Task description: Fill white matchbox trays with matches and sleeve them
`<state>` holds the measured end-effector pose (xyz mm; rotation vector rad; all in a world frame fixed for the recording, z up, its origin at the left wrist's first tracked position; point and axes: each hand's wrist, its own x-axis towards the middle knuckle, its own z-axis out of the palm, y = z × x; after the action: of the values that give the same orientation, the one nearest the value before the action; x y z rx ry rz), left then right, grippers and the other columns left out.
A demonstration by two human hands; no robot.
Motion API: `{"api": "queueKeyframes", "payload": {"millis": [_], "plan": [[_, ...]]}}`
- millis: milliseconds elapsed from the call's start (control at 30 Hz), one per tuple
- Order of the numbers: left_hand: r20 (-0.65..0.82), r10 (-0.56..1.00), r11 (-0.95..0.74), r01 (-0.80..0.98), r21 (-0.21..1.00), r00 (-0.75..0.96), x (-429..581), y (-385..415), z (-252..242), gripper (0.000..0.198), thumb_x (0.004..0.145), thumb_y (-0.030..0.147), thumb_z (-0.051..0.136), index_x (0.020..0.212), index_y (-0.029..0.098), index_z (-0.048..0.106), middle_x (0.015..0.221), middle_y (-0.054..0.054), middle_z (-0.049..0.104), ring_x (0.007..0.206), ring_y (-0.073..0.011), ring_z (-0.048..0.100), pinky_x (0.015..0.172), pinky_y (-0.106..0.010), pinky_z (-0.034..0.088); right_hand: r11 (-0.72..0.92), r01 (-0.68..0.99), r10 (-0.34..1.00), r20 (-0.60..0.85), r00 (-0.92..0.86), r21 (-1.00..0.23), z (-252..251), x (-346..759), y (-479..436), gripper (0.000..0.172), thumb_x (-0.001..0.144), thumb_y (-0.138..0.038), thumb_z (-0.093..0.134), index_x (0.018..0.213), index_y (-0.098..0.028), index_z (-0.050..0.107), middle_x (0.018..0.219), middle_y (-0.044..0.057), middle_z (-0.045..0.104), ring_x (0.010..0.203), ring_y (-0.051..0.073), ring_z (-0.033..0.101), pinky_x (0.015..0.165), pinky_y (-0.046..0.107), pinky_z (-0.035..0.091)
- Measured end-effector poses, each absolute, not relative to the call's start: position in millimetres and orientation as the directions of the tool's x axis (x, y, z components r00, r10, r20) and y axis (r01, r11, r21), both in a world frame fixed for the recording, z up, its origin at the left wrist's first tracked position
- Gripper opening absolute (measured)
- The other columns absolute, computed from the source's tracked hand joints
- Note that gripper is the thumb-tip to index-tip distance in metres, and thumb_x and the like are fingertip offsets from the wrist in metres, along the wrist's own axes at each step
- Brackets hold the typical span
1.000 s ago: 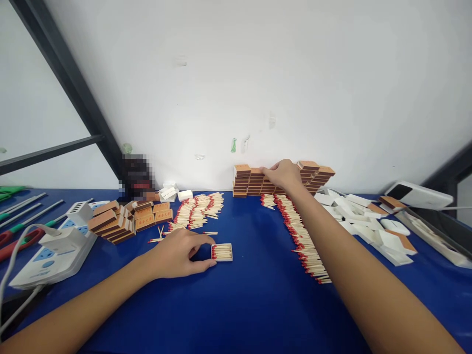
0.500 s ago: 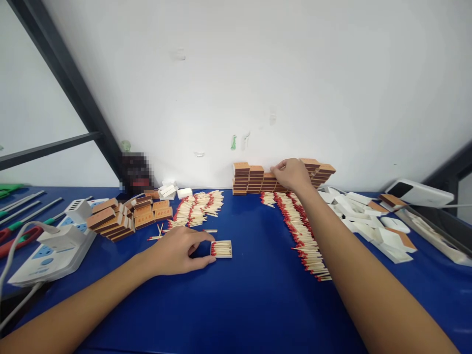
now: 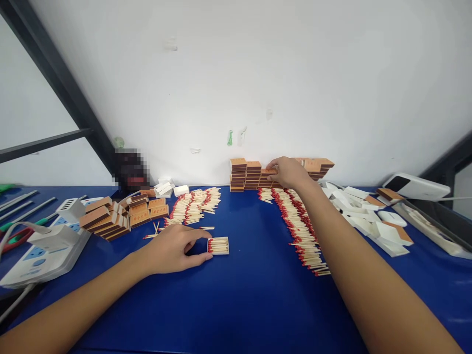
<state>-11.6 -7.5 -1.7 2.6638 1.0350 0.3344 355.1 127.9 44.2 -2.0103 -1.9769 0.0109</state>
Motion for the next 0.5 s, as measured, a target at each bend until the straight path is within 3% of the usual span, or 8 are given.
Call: {"api": "queueKeyframes", "payload": {"millis": [167,300,400,467,500], "plan": [[0.128,0.676,-0.723,0.619,0.306,0.726,-13,-6,-2,0.039,0.096,0.052,0.062,0.119,0.023,0.075,0.064,0.002,0.064,0.060,-0.0150,0.062,0.059,-0.027,0.036,0.071,0.959,0.967,0.254,0.001,-0.273,61,361,120,0.039,0.079,-0.034,0.082,0.116,-0.023,0.079,0.086,0.004,0.074,0.073,0.019,0.062,0.067,0.031,0.043],[0.119,0.683,-0.719,0.633,0.289,0.721,-13,-5,-2,0.039,0.096,0.052,0.062,0.120,0.024,0.075,0.065,0.002,0.066,0.061,-0.0159,0.063,0.059,-0.027,0.036,-0.029,0.950,0.959,0.259,0.114,-0.312,93,387,106,0.028,0.082,-0.035,0.081,0.104,-0.018,0.080,0.088,0.010,0.075,0.068,0.017,0.060,0.064,0.033,0.041],[0.110,0.685,-0.716,0.636,0.289,0.720,-13,-6,-1,0.040,0.096,0.053,0.061,0.121,0.023,0.075,0.065,0.002,0.065,0.062,-0.0164,0.064,0.060,-0.028,0.037,-0.285,0.922,0.958,-0.060,0.280,-0.263,103,419,99,0.025,0.076,-0.037,0.088,0.088,-0.017,0.080,0.081,0.013,0.075,0.068,0.021,0.062,0.066,0.038,0.043],[0.102,0.689,-0.711,0.641,0.287,0.718,-12,-6,0,0.041,0.097,0.052,0.061,0.122,0.023,0.074,0.064,0.002,0.065,0.061,-0.0166,0.064,0.059,-0.028,0.036,-0.475,0.843,0.868,-0.294,0.400,-0.254,96,439,99,0.020,0.071,-0.028,0.091,0.085,-0.019,0.080,0.083,0.015,0.076,0.073,0.023,0.065,0.070,0.039,0.044],[0.096,0.691,-0.708,0.645,0.287,0.717,-12,-6,0,0.041,0.096,0.052,0.061,0.122,0.023,0.074,0.063,0.002,0.065,0.061,-0.0167,0.064,0.059,-0.028,0.036,-0.511,0.815,0.843,-0.343,0.414,-0.271,90,448,101,0.019,0.068,-0.020,0.091,0.083,-0.019,0.081,0.085,0.014,0.077,0.074,0.022,0.067,0.071,0.039,0.045]]}}
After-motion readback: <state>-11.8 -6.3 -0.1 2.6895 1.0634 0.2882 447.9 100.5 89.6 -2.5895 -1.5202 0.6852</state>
